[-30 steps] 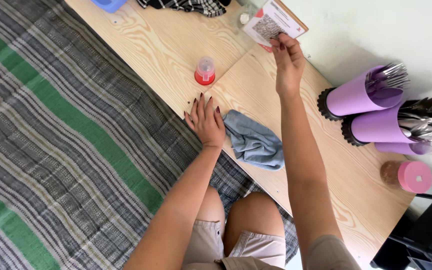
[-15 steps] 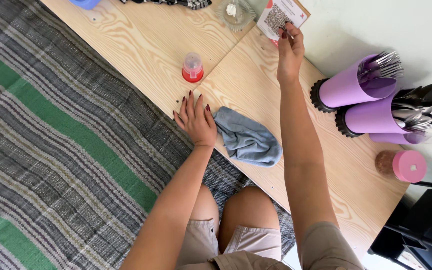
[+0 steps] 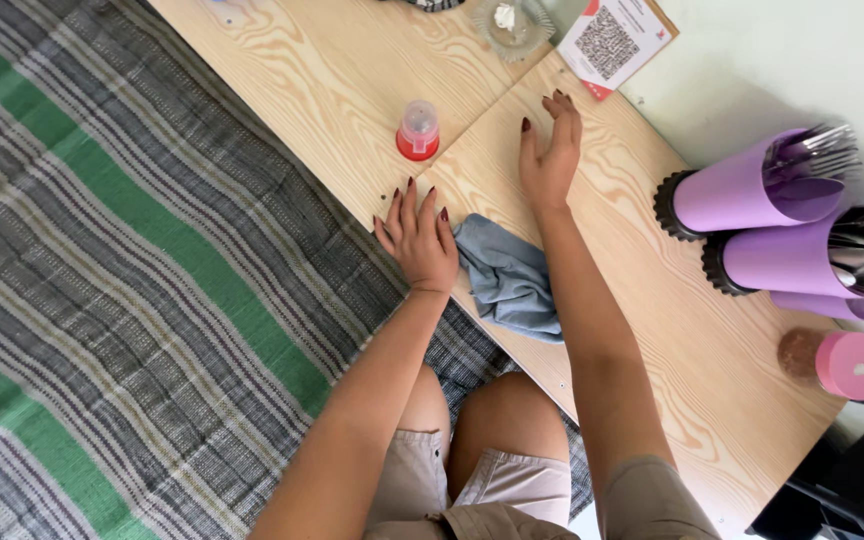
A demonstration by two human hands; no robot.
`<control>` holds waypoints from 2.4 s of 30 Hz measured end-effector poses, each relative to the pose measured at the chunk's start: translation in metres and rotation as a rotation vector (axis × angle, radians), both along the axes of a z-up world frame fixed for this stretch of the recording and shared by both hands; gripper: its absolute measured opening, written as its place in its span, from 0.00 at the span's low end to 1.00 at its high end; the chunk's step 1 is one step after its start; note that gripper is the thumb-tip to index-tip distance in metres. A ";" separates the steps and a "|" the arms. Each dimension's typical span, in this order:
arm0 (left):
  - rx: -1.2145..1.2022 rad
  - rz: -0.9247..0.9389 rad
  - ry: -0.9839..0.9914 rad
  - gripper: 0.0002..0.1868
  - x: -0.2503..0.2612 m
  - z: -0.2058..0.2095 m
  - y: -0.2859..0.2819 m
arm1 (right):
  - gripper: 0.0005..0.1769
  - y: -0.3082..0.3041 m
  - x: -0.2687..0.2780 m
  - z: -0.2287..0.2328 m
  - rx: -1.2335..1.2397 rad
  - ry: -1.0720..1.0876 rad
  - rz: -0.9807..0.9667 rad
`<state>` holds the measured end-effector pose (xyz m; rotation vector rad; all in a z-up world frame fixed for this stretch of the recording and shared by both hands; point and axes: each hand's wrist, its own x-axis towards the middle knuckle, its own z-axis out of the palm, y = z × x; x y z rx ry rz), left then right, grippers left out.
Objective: The person takes a head of lettuce out of a bag, wipes a wooden table surface with a cloth, organizes several purple cutlery holders, and cleans the shelves of a black metal rack with the cloth.
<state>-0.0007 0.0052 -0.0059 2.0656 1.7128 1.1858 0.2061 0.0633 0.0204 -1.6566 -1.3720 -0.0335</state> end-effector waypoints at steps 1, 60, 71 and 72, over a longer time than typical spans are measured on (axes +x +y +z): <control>0.000 0.001 -0.003 0.19 0.000 0.001 0.001 | 0.23 0.002 -0.009 0.011 0.003 0.026 0.042; 0.014 0.032 0.000 0.17 0.003 -0.001 0.000 | 0.10 -0.090 -0.065 0.194 0.066 0.040 0.251; 0.050 0.038 -0.025 0.14 0.004 -0.005 -0.001 | 0.10 0.025 -0.141 0.125 0.040 -0.068 0.397; 0.052 0.043 -0.023 0.13 0.004 -0.007 -0.001 | 0.11 0.028 -0.143 0.123 0.025 -0.056 0.379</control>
